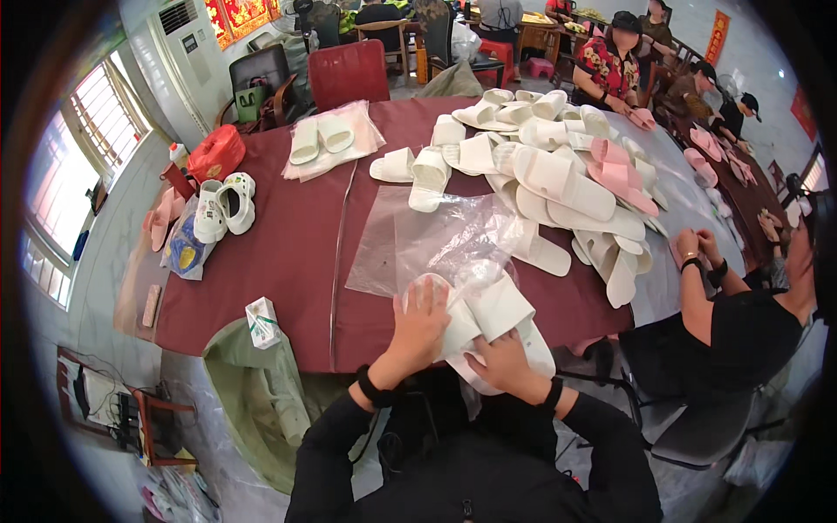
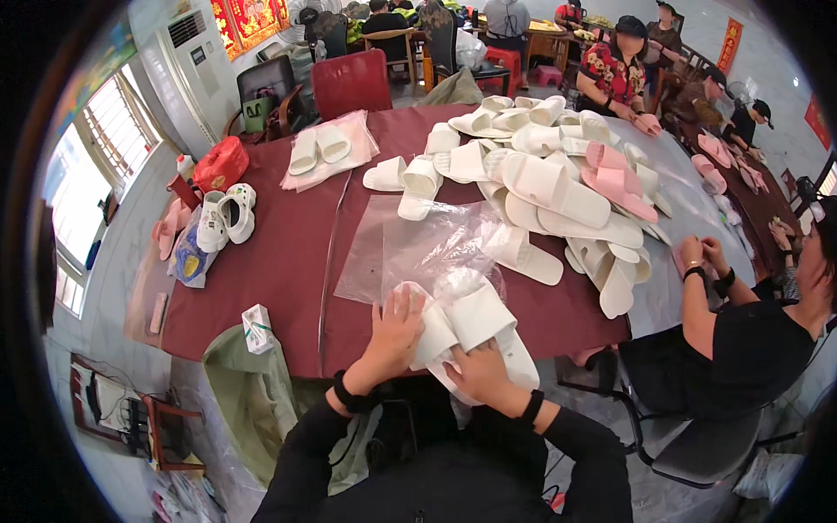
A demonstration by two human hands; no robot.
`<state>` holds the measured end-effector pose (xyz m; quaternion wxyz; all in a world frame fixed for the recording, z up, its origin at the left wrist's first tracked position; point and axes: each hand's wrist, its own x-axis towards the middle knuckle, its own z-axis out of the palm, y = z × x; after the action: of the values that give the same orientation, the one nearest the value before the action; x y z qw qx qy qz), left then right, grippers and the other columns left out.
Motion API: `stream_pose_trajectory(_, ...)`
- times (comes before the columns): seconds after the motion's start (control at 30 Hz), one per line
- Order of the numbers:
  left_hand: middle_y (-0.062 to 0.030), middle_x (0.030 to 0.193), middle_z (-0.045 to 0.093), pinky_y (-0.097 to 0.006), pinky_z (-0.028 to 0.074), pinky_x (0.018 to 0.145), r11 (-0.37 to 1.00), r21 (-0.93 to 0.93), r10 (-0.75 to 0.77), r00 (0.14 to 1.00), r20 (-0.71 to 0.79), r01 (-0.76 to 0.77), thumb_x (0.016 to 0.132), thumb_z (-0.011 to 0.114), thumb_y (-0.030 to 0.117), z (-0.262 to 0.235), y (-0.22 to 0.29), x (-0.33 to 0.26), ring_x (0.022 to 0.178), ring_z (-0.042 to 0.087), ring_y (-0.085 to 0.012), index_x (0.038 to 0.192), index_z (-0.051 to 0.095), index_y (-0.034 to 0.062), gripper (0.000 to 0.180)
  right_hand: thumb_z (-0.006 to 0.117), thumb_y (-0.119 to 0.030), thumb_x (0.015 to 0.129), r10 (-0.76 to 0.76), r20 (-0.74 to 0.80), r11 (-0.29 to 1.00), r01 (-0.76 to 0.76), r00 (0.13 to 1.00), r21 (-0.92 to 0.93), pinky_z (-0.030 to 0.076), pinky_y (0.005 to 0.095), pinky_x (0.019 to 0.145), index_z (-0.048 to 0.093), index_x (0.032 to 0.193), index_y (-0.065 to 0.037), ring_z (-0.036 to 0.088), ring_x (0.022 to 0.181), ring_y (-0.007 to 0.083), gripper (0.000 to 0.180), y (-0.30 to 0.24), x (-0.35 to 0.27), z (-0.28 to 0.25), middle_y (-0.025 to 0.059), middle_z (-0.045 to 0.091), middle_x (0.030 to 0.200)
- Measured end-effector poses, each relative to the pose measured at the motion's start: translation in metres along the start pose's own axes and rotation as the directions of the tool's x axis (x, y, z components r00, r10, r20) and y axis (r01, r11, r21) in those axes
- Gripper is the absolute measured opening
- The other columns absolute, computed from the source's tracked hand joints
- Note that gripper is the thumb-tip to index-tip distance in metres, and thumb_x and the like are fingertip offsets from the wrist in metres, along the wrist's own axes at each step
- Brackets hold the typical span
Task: Packaging multiple pairs of white and pink slippers into plastic bags.
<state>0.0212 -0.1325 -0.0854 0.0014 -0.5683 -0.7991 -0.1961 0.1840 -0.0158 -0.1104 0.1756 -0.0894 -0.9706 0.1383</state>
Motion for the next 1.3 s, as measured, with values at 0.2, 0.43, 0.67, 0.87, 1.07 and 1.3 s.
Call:
stream_pose_trajectory(0.2,-0.0264,0.144,0.020,-0.067,0.019,0.098,0.997,0.076,0.016,1.000,0.018,-0.017,0.088,0.048,0.024,0.012,0.039,0.003,0.129,0.021,-0.0511,0.142,0.028,0.0137,0.058,0.062,-0.030,0.074,0.056,-0.005,0.996,-0.057,0.998,-0.064,0.036,0.0503,0.087,0.058,0.109,0.000,0.053,0.102,0.0355,0.046,-0.007,0.020,0.012,0.0207,0.060,0.105)
stream_pose_trajectory(0.43,-0.0278,0.144,0.019,-0.065,0.027,0.095,0.992,0.092,0.082,0.996,0.037,-0.085,0.079,0.055,0.018,0.013,0.051,-0.005,0.128,0.023,-0.0517,0.142,0.026,0.0131,0.070,0.059,-0.032,0.076,-0.048,-0.156,0.998,0.040,0.987,-0.058,0.033,0.0526,0.088,0.057,0.114,-0.007,0.053,0.106,0.0317,0.046,0.017,0.036,0.022,0.0150,0.060,0.110)
stream_pose_trajectory(0.67,-0.0252,0.145,0.020,-0.055,0.028,0.099,0.984,-0.153,0.093,0.995,-0.018,-0.095,0.074,0.065,0.025,-0.029,0.014,-0.018,0.131,0.025,-0.0417,0.143,0.022,0.0070,0.083,0.061,-0.033,0.079,0.086,-0.104,0.996,-0.081,0.991,0.045,0.030,0.0534,0.093,0.053,0.121,-0.006,0.044,0.114,0.0398,0.050,0.013,0.058,0.025,0.0212,0.052,0.120)
stream_pose_trajectory(0.87,-0.0187,0.139,0.033,-0.036,0.033,0.101,0.135,-0.991,-0.557,0.825,-0.092,-0.019,0.077,0.073,0.022,-0.005,-0.031,-0.002,0.123,0.038,-0.0254,0.142,0.011,-0.0012,0.092,0.063,-0.020,0.080,0.057,-0.114,0.929,-0.011,0.992,0.370,0.027,0.0508,0.099,0.047,0.125,0.000,0.040,0.116,0.0427,0.052,-0.006,0.047,0.030,0.0248,0.045,0.126)
stream_pose_trajectory(1.07,-0.0117,0.127,0.046,-0.034,0.037,0.099,-0.233,-0.972,-0.543,0.832,0.109,-0.025,0.080,0.069,0.012,-0.003,-0.043,-0.035,0.116,0.045,-0.0181,0.135,0.029,0.0022,0.069,0.060,-0.021,0.082,0.019,-0.171,0.938,0.042,0.985,0.345,0.031,0.0494,0.095,0.046,0.124,0.002,0.045,0.110,0.0419,0.049,-0.035,0.075,0.037,0.0240,0.048,0.122)
stream_pose_trajectory(1.3,-0.0085,0.112,0.057,-0.032,0.049,0.083,-0.086,-0.994,-0.706,0.708,0.009,-0.073,0.084,0.061,0.007,-0.002,-0.091,-0.044,0.099,0.057,-0.0188,0.120,0.049,0.0031,0.038,0.060,-0.031,0.077,-0.511,-0.193,0.829,0.540,0.838,0.146,0.034,0.0517,0.089,0.053,0.121,-0.005,0.050,0.107,0.0373,0.052,-0.040,0.133,0.090,0.0193,0.056,0.112)
